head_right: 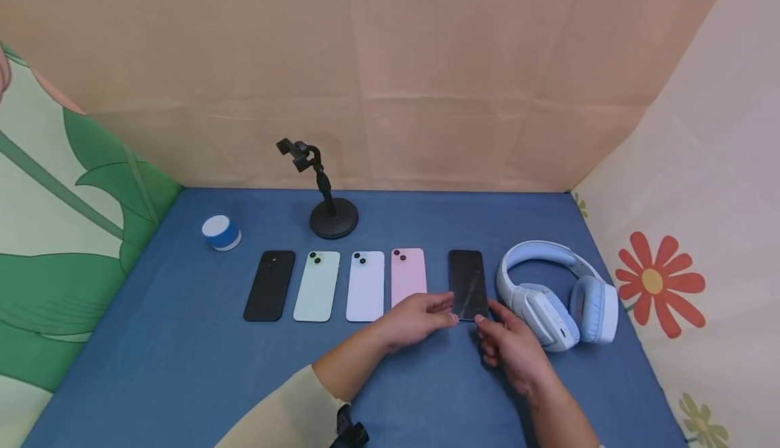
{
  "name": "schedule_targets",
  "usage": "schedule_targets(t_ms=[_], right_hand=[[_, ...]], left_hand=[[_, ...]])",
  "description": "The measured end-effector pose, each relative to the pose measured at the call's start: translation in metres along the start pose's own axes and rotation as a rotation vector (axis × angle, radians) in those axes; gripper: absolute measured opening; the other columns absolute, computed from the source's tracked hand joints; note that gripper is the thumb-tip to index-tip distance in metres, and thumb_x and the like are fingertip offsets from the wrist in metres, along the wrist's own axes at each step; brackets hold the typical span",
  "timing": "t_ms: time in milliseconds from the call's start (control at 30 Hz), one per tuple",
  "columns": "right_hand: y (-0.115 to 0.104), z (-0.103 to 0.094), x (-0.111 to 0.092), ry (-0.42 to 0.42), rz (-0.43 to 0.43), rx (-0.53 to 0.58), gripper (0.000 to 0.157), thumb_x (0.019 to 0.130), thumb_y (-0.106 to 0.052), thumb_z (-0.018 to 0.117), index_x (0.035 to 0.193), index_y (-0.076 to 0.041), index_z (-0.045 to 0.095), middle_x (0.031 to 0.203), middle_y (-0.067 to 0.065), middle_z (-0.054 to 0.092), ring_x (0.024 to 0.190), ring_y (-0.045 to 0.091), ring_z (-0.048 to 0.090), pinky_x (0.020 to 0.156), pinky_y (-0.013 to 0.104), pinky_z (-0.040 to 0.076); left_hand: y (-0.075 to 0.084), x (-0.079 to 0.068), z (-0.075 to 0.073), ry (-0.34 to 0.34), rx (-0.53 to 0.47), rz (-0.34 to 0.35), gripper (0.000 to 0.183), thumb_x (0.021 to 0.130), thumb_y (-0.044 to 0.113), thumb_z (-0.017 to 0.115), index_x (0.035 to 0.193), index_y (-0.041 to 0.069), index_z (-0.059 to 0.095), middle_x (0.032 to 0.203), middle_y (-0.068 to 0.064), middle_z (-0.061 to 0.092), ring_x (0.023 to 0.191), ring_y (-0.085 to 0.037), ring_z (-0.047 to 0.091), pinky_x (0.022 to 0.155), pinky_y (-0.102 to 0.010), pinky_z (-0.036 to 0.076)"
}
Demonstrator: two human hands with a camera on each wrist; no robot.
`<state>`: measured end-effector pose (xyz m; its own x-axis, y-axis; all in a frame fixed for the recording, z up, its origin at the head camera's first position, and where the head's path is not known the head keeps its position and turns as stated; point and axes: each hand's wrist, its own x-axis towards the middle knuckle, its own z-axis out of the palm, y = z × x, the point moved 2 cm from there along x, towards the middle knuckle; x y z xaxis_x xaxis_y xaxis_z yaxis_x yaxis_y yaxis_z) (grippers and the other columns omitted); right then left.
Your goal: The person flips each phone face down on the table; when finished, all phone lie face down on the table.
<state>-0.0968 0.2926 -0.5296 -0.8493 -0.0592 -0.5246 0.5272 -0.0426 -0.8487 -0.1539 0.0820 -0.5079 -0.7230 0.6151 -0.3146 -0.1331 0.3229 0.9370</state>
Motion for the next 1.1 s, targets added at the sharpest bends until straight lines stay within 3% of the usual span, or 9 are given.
schedule_targets(t_ms=[267,567,800,1100], right_hand=[[-0.001,0.002,-0.002,0.010,-0.026,-0.007,0.082,0.106,-0.020,0.059,0.166,-0.006,0.005,0.065,-0.002,0.037,0.057,0.015,0.036,0.055,0.029,0.035],[-0.009,0.006,-0.008,0.036,-0.131,-0.037,0.078,0.105,-0.022,0.063,0.165,-0.006,0.016,0.062,-0.002,0.039,0.055,0.015,0.038,0.053,0.030,0.037],[-0.018,0.013,-0.011,0.044,-0.164,-0.085,0.070,0.104,-0.028,0.066,0.162,-0.012,0.030,0.064,0.001,0.040,0.055,0.017,0.039,0.053,0.032,0.039],[-0.023,0.031,-0.005,-0.031,-0.202,-0.101,0.060,0.104,-0.024,0.065,0.157,-0.011,0.039,0.067,-0.001,0.043,0.055,0.014,0.039,0.053,0.029,0.039]], left_hand=[[-0.001,0.001,0.000,-0.006,-0.005,0.013,0.064,0.101,0.034,0.067,0.153,0.001,0.049,0.158,-0.002,0.050,0.141,-0.015,0.051,0.113,-0.032,0.046],[-0.004,0.003,-0.004,-0.010,-0.049,0.005,0.065,0.101,0.037,0.067,0.156,0.008,0.047,0.156,-0.002,0.052,0.141,-0.012,0.050,0.115,-0.036,0.044],[-0.004,0.004,-0.007,0.000,-0.034,-0.019,0.063,0.101,0.039,0.067,0.155,0.011,0.049,0.151,-0.004,0.057,0.139,-0.013,0.053,0.115,-0.041,0.044],[0.002,0.003,-0.013,0.062,-0.023,-0.009,0.064,0.102,0.045,0.064,0.156,0.014,0.049,0.153,0.000,0.055,0.141,-0.016,0.050,0.115,-0.043,0.044]])
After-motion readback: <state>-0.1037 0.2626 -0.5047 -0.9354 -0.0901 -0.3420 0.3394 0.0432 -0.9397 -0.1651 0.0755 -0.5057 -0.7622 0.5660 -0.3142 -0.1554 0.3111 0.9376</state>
